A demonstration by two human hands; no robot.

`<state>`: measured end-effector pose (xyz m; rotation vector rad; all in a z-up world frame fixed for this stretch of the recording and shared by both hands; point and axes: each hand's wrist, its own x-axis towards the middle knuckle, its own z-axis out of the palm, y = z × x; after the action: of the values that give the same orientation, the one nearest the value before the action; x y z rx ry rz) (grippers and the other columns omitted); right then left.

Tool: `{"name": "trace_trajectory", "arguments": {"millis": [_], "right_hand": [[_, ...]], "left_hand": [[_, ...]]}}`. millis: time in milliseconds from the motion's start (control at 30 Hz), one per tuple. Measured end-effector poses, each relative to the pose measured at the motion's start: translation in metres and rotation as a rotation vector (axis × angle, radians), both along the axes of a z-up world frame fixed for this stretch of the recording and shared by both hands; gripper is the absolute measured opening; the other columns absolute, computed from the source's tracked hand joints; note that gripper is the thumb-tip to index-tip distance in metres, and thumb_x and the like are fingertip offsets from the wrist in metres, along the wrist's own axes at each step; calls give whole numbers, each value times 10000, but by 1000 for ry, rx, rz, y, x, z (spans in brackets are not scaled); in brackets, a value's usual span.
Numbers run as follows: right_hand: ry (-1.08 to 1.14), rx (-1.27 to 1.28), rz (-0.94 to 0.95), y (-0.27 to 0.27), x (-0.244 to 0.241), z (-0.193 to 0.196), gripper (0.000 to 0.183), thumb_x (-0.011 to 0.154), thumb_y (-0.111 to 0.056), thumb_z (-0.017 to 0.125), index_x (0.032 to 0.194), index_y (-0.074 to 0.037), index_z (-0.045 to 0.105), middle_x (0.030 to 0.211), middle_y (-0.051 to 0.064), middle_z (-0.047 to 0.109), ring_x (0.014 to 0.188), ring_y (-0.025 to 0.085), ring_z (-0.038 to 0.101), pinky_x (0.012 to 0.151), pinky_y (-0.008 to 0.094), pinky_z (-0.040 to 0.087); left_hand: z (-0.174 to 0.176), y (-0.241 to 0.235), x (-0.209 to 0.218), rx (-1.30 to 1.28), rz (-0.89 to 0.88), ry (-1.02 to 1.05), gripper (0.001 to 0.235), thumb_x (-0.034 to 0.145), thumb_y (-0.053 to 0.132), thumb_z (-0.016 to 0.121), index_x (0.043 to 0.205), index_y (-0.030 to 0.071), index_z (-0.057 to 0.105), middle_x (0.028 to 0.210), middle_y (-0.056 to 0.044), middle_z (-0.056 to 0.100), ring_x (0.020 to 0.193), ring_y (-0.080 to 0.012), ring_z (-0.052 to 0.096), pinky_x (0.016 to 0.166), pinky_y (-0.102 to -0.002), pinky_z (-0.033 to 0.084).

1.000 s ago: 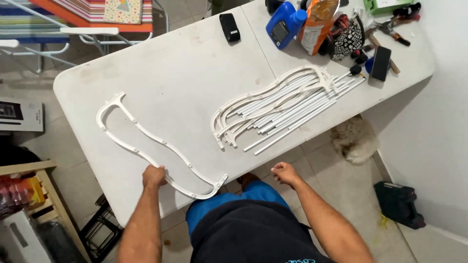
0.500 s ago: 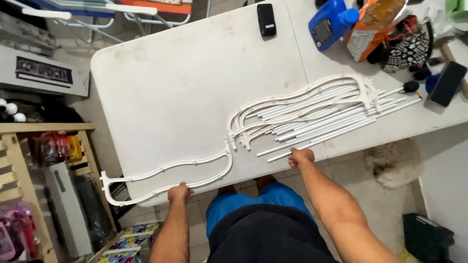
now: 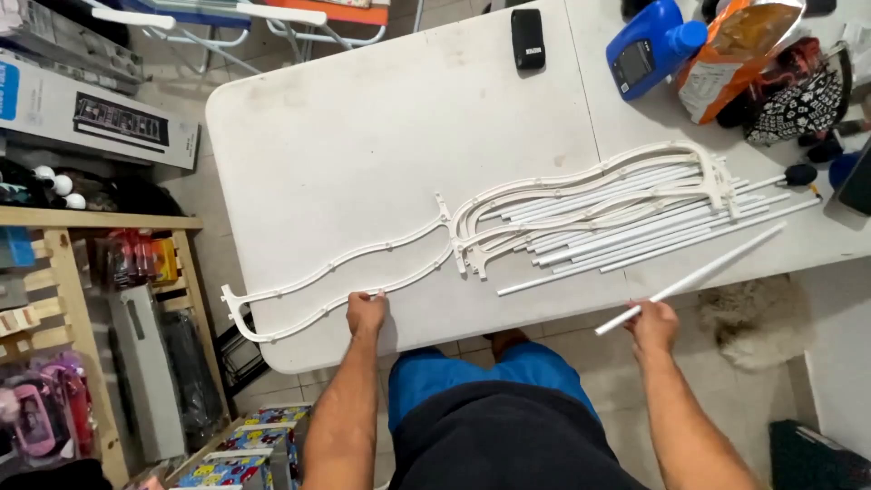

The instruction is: The person assembles a white plastic drying rack by inserting multiple vertical rods into a curved frame and then attaching a second frame to complete the structure. The person handles the components by hand and places the finished rack on the floor.

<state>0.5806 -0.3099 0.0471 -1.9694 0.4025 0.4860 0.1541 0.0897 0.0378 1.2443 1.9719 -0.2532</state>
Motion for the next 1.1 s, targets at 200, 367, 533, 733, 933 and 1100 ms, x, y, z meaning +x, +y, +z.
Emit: {"name": "trace_trajectory", "arguments": {"millis": [200, 367, 533, 733, 933, 1100], "right_hand": [[-411, -175, -17, -12, -10, 130, 704, 866, 8, 647, 1531, -165, 495, 838, 82, 715, 710, 122, 641, 622, 325, 498], [-475, 184, 278, 66, -94, 260, 454, 1057, -116, 470, 1496, -22, 544, 1167, 215, 652, 813, 278, 638, 655, 305, 500], [-507, 87, 532, 181, -183, 364, 391, 991, 37, 616, 1369, -5, 522, 1225, 235, 667, 1063, 316, 685, 946, 381, 562], [-459, 21, 694, 285, -220, 366, 297, 1140, -202, 502, 1052, 30, 665, 951, 263, 714, 711, 296, 709, 634, 353, 568], [-442, -78, 907, 331, -224, 341, 326, 1040, -220, 514, 863, -58, 734, 655, 149, 682, 538, 207, 598, 566, 297, 530], [-420, -73, 920, 339, -229, 332, 326, 1013, -194, 489, 841, -60, 730, 620, 145, 669, 563, 208, 584, 607, 297, 515]], "left_hand": [[72, 34, 2, -40, -92, -186, 727, 930, 371, 584, 1599, 229, 337, 1391, -127, 620, 1268, -350, 600, 1095, -414, 477], [22, 71, -39, 104, -421, -242, 712, 878, 390, 675, 1534, 220, 458, 1380, -152, 557, 1352, -382, 434, 1125, -486, 417], [5, 103, -54, 154, -660, -327, 728, 876, 401, 679, 1536, 222, 431, 1428, -202, 517, 1336, -432, 428, 1112, -511, 407], [51, 136, -51, 124, -739, -410, 673, 960, 305, 685, 1561, 103, 458, 1419, -189, 514, 1353, -365, 471, 1143, -487, 410], [35, 144, -53, 184, -818, -428, 710, 924, 345, 702, 1552, 109, 467, 1393, -168, 516, 1301, -360, 494, 1105, -487, 440], [45, 145, -55, 229, -864, -437, 678, 936, 317, 690, 1535, 66, 494, 1353, -187, 529, 1264, -375, 506, 1091, -488, 444]]}}
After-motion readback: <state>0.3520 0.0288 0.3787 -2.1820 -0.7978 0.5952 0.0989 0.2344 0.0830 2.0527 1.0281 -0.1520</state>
